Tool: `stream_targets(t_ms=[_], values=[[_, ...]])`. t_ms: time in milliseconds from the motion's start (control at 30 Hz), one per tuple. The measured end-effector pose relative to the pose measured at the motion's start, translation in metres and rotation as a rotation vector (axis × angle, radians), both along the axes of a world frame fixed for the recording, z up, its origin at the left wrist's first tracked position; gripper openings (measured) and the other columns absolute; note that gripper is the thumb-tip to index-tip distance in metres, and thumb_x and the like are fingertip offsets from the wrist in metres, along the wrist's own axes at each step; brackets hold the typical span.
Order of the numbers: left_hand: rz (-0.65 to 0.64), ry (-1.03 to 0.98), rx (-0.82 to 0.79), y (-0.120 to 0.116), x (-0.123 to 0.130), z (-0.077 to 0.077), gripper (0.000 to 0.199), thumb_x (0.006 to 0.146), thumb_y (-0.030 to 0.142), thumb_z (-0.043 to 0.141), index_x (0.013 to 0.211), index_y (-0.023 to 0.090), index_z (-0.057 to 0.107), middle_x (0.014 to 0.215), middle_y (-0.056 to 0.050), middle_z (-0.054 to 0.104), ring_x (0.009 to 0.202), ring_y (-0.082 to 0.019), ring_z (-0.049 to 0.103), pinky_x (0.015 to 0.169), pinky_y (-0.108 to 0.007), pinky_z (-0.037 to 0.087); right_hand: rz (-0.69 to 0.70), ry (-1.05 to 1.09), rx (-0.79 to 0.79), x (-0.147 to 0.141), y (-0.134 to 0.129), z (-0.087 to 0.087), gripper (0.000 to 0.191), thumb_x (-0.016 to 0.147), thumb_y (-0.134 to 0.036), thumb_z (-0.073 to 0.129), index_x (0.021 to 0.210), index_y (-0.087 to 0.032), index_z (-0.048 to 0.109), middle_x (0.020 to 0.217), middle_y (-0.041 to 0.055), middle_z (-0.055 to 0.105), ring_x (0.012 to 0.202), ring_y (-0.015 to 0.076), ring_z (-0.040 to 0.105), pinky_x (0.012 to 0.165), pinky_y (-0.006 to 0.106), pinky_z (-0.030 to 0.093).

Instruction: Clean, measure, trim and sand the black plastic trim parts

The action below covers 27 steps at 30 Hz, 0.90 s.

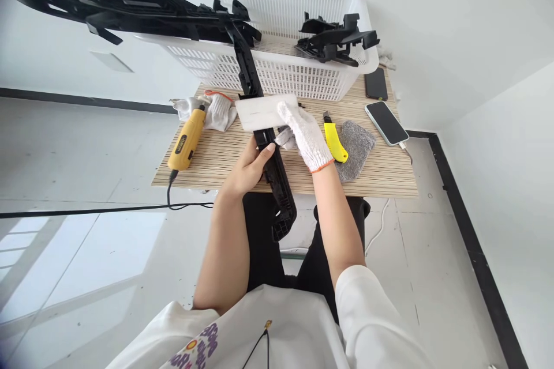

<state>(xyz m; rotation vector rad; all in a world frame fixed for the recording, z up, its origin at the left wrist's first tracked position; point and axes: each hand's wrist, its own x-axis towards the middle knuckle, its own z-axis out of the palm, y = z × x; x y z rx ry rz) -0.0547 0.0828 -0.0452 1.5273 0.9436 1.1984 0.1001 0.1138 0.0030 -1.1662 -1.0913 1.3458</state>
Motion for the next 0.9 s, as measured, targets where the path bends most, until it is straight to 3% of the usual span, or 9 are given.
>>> stream_targets(t_ms=[100, 167, 300, 400, 533, 600, 733, 833, 900], values=[[0.011, -0.003, -0.029, 0.001, -0.002, 0.001, 0.044, 0.094, 0.053, 0.059, 0.124, 0.021, 0.058, 0.116, -0.009, 0.069, 0.12, -0.028, 0.062, 0.096, -0.038, 0.054, 0.053, -0.027, 0.063, 0.013, -0.015, 0.01, 0.046, 0.085, -0.067, 0.061, 0.084, -0.021, 0.057, 0.052, -0.0056, 0.049, 0.035, 0.0057, 0.035, 0.031, 0.019, 0.018], [0.014, -0.027, -0.072, 0.002, -0.005, 0.003, 0.046, 0.093, 0.055, 0.059, 0.124, 0.021, 0.058, 0.105, -0.007, 0.071, 0.099, -0.024, 0.069, 0.081, -0.033, 0.057, 0.145, -0.036, 0.098, 0.025, -0.027, 0.015, 0.042, 0.084, -0.061, 0.066, 0.079, -0.021, 0.054, 0.051, -0.0078, 0.047, 0.033, 0.0039, 0.03, 0.029, 0.019, 0.019], [0.011, -0.088, -0.16, 0.001, -0.008, 0.01, 0.044, 0.092, 0.059, 0.058, 0.115, 0.02, 0.061, 0.077, -0.002, 0.065, 0.061, -0.015, 0.062, 0.055, -0.025, 0.05, 0.189, 0.01, 0.053, 0.043, -0.046, 0.013, 0.042, 0.08, -0.054, 0.074, 0.073, -0.021, 0.049, 0.048, -0.0089, 0.044, 0.033, 0.0039, 0.033, 0.028, 0.018, 0.023], [0.087, -0.047, -0.091, 0.001, -0.009, 0.011, 0.043, 0.095, 0.061, 0.05, 0.097, 0.02, 0.062, 0.073, -0.002, 0.061, 0.063, -0.015, 0.058, 0.056, -0.024, 0.048, 0.149, 0.034, -0.031, 0.045, -0.053, 0.005, 0.035, 0.078, -0.046, 0.077, 0.092, -0.021, 0.058, 0.054, -0.0082, 0.051, 0.038, 0.0044, 0.039, 0.031, 0.016, 0.025], [0.167, 0.059, -0.006, 0.002, -0.01, 0.008, 0.047, 0.098, 0.061, 0.043, 0.083, 0.02, 0.058, 0.073, -0.002, 0.057, 0.069, -0.015, 0.054, 0.063, -0.026, 0.045, 0.153, 0.062, -0.06, 0.043, -0.058, -0.006, 0.057, 0.07, -0.035, 0.082, 0.119, -0.026, 0.055, 0.077, -0.0046, 0.065, 0.045, 0.0051, 0.051, 0.036, 0.015, 0.033], [0.169, 0.079, -0.001, 0.002, -0.01, 0.009, 0.047, 0.098, 0.062, 0.043, 0.08, 0.02, 0.056, 0.072, -0.001, 0.054, 0.067, -0.014, 0.051, 0.062, -0.026, 0.043, 0.15, 0.093, -0.061, 0.042, -0.061, -0.012, 0.052, 0.072, -0.039, 0.08, 0.116, -0.026, 0.056, 0.08, -0.0034, 0.065, 0.049, 0.0073, 0.055, 0.037, 0.018, 0.039], [0.165, 0.062, -0.025, 0.001, -0.008, 0.014, 0.048, 0.096, 0.063, 0.046, 0.079, 0.019, 0.057, 0.07, 0.0, 0.053, 0.064, -0.014, 0.049, 0.059, -0.026, 0.042, 0.113, 0.12, -0.059, 0.038, -0.074, -0.018, 0.031, 0.072, -0.038, 0.08, 0.088, -0.022, 0.058, 0.075, -0.0045, 0.059, 0.051, 0.008, 0.056, 0.042, 0.02, 0.046], [0.143, -0.02, -0.085, 0.001, -0.008, 0.015, 0.045, 0.093, 0.062, 0.054, 0.08, 0.019, 0.059, 0.069, 0.0, 0.055, 0.063, -0.014, 0.05, 0.055, -0.025, 0.043, 0.194, -0.01, -0.069, 0.032, -0.082, -0.016, 0.029, 0.069, -0.029, 0.084, 0.078, -0.02, 0.058, 0.088, -0.0024, 0.063, 0.064, 0.0078, 0.061, 0.052, 0.021, 0.055], [0.121, -0.085, -0.154, 0.001, -0.008, 0.013, 0.043, 0.092, 0.06, 0.058, 0.077, 0.019, 0.059, 0.064, 0.001, 0.053, 0.057, -0.012, 0.049, 0.051, -0.024, 0.041, 0.163, -0.105, -0.064, 0.028, -0.081, -0.014, 0.026, 0.071, -0.03, 0.083, 0.08, -0.02, 0.061, 0.099, -0.0002, 0.065, 0.074, 0.0093, 0.063, 0.059, 0.022, 0.059]])
